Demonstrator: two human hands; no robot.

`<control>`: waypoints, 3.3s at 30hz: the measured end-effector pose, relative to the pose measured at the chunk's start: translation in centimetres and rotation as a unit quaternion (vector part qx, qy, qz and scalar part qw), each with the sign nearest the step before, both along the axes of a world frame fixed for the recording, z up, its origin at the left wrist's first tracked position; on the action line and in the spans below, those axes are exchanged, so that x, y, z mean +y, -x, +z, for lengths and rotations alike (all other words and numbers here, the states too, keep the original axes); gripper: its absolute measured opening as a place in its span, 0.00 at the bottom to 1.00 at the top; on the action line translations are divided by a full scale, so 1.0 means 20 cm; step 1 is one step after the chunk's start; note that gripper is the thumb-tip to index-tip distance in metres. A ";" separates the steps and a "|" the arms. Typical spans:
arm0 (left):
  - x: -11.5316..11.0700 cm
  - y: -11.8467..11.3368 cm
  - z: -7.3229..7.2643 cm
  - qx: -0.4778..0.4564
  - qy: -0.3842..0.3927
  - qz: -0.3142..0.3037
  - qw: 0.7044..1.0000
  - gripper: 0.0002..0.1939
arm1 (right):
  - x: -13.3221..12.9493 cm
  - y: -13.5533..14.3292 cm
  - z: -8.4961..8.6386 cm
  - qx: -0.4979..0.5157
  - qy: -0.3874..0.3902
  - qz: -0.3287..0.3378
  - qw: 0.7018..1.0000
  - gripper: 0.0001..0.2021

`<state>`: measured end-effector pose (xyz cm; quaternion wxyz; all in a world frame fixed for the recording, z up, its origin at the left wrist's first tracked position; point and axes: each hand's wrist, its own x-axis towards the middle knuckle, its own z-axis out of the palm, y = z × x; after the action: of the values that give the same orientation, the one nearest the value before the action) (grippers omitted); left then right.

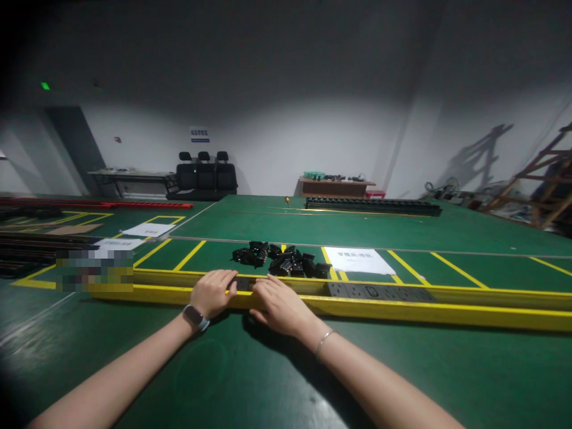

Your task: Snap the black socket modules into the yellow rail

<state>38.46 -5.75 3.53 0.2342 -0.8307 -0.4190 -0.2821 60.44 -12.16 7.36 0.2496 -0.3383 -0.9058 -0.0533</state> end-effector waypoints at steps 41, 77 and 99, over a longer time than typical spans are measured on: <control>-0.01 0.00 0.01 -0.011 0.006 -0.013 1.000 0.16 | -0.04 -0.26 0.00 -0.002 -0.033 -0.079 0.996 0.06; -0.03 -0.01 0.03 -0.162 -0.010 0.030 0.986 0.11 | 0.02 0.20 -0.02 0.003 0.045 0.018 0.999 0.29; -0.03 0.00 0.03 -0.099 -0.012 0.030 0.995 0.11 | 0.02 0.06 -0.01 -0.010 0.000 0.000 1.000 0.13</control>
<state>38.51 -6.25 4.08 0.2099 -0.7826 -0.4617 -0.3608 59.24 -11.73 7.18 0.2408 -0.3376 -0.9082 -0.0569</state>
